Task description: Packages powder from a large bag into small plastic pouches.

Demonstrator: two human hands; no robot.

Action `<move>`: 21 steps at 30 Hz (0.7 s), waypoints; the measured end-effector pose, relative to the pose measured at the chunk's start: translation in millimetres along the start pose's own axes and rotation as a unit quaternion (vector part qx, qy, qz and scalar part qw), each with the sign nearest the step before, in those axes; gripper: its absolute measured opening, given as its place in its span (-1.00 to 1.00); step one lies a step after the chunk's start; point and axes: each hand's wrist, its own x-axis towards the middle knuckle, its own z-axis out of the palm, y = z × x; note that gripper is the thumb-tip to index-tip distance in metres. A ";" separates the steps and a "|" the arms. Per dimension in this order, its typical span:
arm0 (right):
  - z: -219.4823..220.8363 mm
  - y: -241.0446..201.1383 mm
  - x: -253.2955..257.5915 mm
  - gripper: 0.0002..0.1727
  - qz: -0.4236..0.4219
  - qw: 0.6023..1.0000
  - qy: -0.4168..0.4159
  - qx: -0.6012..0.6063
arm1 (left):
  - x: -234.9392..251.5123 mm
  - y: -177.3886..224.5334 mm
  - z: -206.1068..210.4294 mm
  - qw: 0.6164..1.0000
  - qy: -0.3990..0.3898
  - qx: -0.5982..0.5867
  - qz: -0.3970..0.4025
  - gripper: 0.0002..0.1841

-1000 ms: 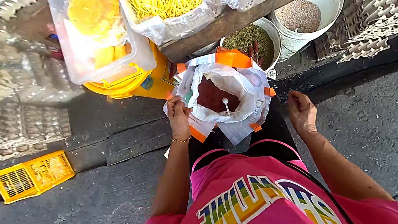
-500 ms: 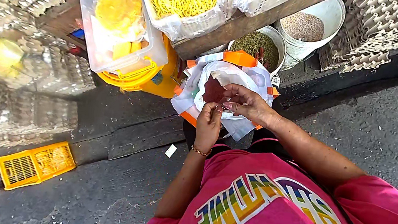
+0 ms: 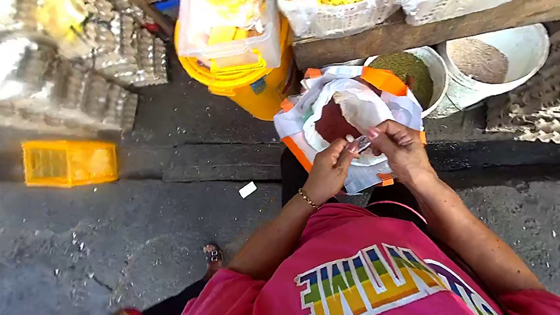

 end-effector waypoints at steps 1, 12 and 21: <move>-0.3 -1.0 -1.0 -0.79 0.002 1.000 0.003 -0.009 | -2.1 2.6 -0.1 1.000 -0.002 -0.004 -0.002 -0.65; -31.2 -13.4 -0.6 -0.96 -0.038 0.996 0.050 -0.065 | 4.7 -18.2 -11.5 0.998 -0.009 -0.059 0.005 -0.80; -24.4 -12.1 0.7 -0.93 -0.071 0.996 0.037 -0.043 | -0.4 -9.5 -16.9 0.999 0.003 0.009 0.037 -0.68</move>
